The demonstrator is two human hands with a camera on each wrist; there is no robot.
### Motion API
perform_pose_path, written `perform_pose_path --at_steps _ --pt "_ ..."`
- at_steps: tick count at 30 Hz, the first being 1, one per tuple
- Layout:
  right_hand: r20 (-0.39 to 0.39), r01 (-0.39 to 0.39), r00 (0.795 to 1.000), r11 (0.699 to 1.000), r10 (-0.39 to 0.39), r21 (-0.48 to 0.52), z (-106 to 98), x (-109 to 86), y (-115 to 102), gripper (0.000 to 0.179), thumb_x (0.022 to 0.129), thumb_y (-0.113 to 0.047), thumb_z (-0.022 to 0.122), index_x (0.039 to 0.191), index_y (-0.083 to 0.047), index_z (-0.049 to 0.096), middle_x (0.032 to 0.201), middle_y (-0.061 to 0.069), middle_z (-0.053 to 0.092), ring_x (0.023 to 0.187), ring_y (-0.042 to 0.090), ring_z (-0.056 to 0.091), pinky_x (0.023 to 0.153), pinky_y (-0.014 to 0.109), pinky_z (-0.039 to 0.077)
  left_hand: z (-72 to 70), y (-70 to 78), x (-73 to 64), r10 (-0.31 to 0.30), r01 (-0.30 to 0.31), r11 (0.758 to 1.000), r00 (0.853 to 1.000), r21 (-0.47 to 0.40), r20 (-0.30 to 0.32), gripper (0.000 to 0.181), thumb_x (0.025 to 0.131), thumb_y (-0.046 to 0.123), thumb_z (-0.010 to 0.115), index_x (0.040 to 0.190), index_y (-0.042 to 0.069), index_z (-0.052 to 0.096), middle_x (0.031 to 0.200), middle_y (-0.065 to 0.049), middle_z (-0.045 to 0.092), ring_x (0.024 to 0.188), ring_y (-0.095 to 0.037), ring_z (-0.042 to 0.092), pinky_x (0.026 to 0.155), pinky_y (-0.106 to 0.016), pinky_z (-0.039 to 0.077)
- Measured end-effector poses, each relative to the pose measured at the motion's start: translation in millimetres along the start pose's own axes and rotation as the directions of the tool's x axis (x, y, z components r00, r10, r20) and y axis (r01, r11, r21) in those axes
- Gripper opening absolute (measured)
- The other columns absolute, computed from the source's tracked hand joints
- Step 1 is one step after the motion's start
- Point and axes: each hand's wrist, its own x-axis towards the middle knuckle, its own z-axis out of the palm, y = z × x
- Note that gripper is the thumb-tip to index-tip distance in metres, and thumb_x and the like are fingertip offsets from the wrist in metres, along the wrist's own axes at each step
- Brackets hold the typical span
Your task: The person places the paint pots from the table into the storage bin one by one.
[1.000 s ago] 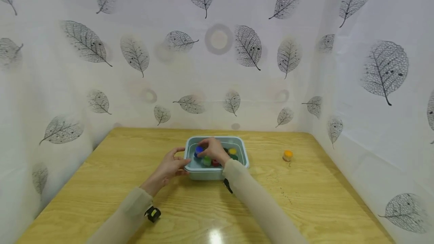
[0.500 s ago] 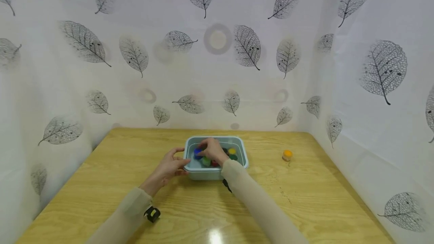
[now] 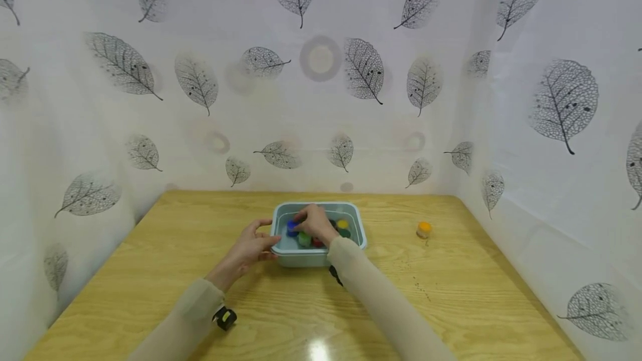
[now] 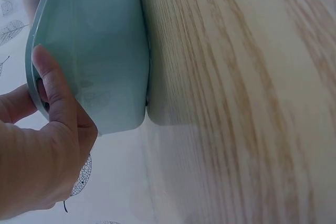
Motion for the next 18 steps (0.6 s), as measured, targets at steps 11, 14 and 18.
perform_pose_path --at_steps 11,14,18 --pt "-0.005 0.087 0.996 0.996 -0.087 0.036 -7.6 -0.9 5.9 0.024 0.084 -0.011 0.076 0.108 -0.01 0.075 0.11 0.006 0.073 0.109 0.024 0.064 0.101 0.041 0.05 1.1 0.6 -0.3 -0.011 0.011 1.0 1.0 -0.009 -0.002 0.061 0.095 0.005 0.062 0.148 0.007 0.031 0.113 -0.028 0.061 0.08 -0.023 0.068 0.066 -0.028 0.06" --pt "0.013 0.1 0.995 0.994 -0.101 0.043 -9.8 -1.5 7.3 0.023 0.085 -0.012 0.076 0.108 -0.011 0.074 0.108 0.004 0.074 0.103 0.02 0.066 0.095 0.036 0.054 1.8 0.9 0.2 -0.015 0.015 1.0 1.0 -0.009 -0.005 0.062 0.094 0.005 0.063 0.148 0.007 0.032 0.113 -0.028 0.061 0.079 -0.022 0.067 0.065 -0.027 0.059" --pt "0.047 0.137 0.989 0.989 -0.14 0.061 -15.2 -3.7 8.0 0.024 0.085 -0.012 0.075 0.109 -0.008 0.073 0.106 0.006 0.074 0.097 0.018 0.068 0.09 0.032 0.055 1.5 1.1 0.9 -0.015 0.014 1.0 1.0 -0.01 -0.01 0.062 0.094 0.005 0.063 0.148 0.008 0.032 0.113 -0.027 0.061 0.077 -0.021 0.067 0.064 -0.027 0.059"
